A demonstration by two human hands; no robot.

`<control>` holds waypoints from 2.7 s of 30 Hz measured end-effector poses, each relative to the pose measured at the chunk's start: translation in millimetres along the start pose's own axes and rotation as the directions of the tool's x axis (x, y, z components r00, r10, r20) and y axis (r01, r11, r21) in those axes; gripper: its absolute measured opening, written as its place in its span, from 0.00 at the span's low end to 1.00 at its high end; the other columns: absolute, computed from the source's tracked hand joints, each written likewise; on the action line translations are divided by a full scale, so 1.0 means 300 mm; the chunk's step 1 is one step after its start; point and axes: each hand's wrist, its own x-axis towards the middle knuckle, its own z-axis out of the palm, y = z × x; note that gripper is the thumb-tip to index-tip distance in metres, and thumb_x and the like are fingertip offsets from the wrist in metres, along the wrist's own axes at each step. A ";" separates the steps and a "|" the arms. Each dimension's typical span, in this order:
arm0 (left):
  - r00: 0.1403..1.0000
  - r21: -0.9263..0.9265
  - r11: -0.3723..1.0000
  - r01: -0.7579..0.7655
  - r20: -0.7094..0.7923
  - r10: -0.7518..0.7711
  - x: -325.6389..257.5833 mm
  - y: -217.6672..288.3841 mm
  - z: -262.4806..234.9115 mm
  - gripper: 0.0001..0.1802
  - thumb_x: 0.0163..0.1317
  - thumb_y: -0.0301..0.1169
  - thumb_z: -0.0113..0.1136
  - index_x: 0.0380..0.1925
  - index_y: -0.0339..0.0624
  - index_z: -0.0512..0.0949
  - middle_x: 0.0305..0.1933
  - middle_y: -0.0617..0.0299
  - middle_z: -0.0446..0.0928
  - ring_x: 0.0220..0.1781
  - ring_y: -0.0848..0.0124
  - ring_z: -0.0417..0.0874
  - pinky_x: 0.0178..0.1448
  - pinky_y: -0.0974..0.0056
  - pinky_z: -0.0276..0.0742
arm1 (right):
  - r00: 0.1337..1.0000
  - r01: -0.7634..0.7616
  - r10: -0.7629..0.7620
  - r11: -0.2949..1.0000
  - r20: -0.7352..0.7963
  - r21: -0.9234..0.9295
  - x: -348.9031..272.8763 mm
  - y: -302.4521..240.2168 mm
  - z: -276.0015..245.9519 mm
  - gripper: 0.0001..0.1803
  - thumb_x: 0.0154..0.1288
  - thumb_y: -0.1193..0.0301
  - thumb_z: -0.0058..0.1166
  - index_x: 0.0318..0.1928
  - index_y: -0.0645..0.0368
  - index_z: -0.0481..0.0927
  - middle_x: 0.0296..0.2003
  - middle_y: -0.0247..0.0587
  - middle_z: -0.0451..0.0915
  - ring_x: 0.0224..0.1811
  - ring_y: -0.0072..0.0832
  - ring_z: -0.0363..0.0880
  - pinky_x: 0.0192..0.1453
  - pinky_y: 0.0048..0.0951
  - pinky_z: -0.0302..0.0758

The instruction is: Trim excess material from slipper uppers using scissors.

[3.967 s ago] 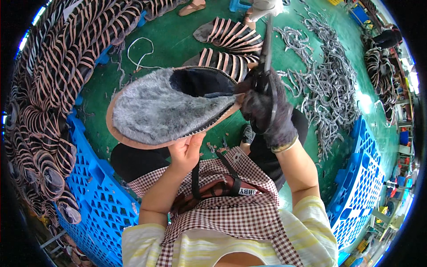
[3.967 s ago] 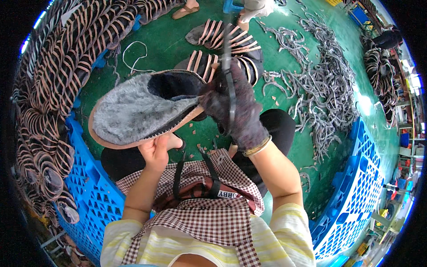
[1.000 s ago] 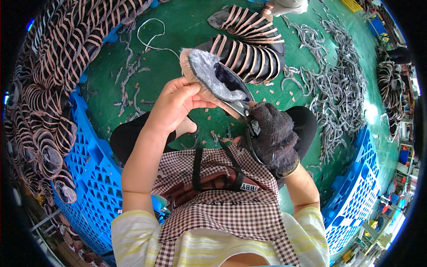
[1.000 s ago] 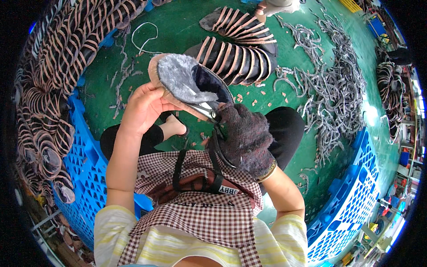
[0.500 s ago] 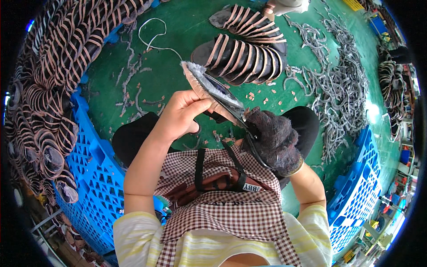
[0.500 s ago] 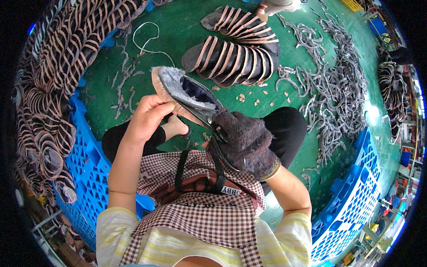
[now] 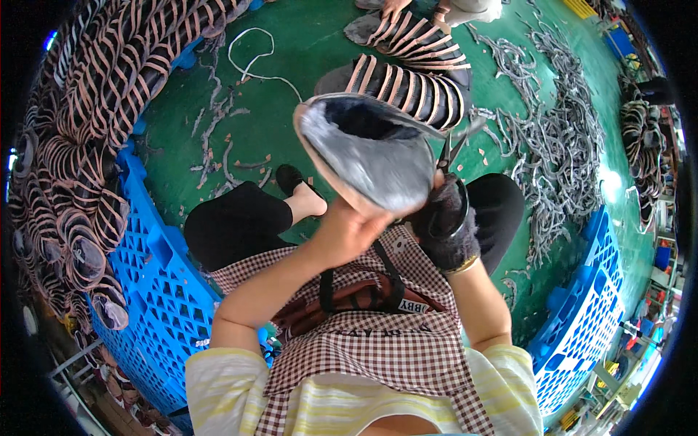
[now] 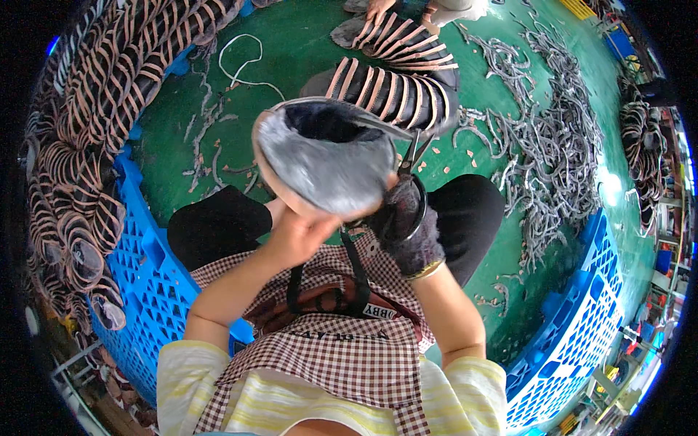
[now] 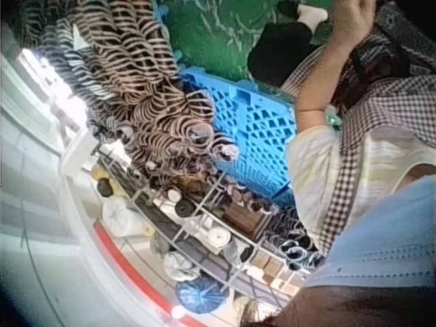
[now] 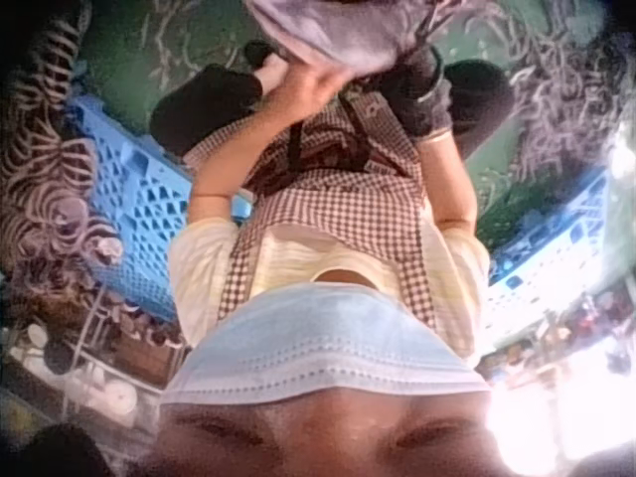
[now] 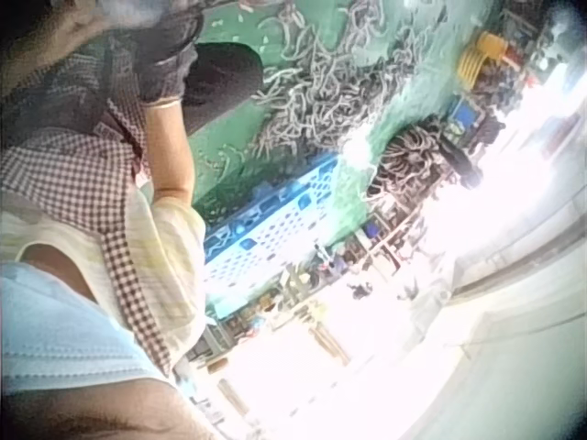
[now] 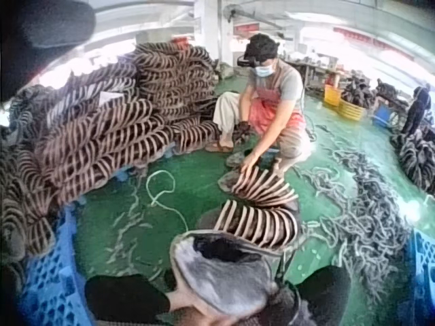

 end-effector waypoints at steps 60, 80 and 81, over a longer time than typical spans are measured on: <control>0.962 -0.163 0.977 0.136 -0.214 -0.170 0.002 -0.001 -0.208 0.08 0.57 0.23 0.51 0.21 0.35 0.67 0.15 0.67 0.64 0.16 0.82 0.61 0.20 0.74 0.56 | 0.888 0.273 -0.125 0.918 0.443 -0.289 0.105 -0.362 -0.083 0.28 0.37 0.59 0.65 0.40 0.59 0.74 0.27 0.49 0.74 0.26 0.47 0.75 0.27 0.39 0.71; 0.997 0.125 0.990 -0.065 -0.041 0.070 0.038 0.004 -0.148 0.06 0.49 0.20 0.54 0.29 0.33 0.74 0.29 0.50 0.74 0.32 0.53 0.76 0.39 0.55 0.71 | 0.907 0.080 0.035 0.964 0.419 -0.253 0.166 -0.361 -0.076 0.24 0.39 0.59 0.66 0.36 0.58 0.76 0.25 0.49 0.75 0.28 0.44 0.77 0.29 0.35 0.72; 0.999 0.092 0.995 -0.032 -0.038 0.036 0.045 -0.013 -0.143 0.06 0.50 0.21 0.53 0.30 0.34 0.73 0.30 0.49 0.74 0.33 0.51 0.75 0.40 0.55 0.70 | 0.900 0.079 0.058 0.953 0.432 -0.291 0.169 -0.328 -0.078 0.24 0.41 0.60 0.65 0.38 0.58 0.76 0.26 0.49 0.76 0.28 0.43 0.77 0.29 0.34 0.72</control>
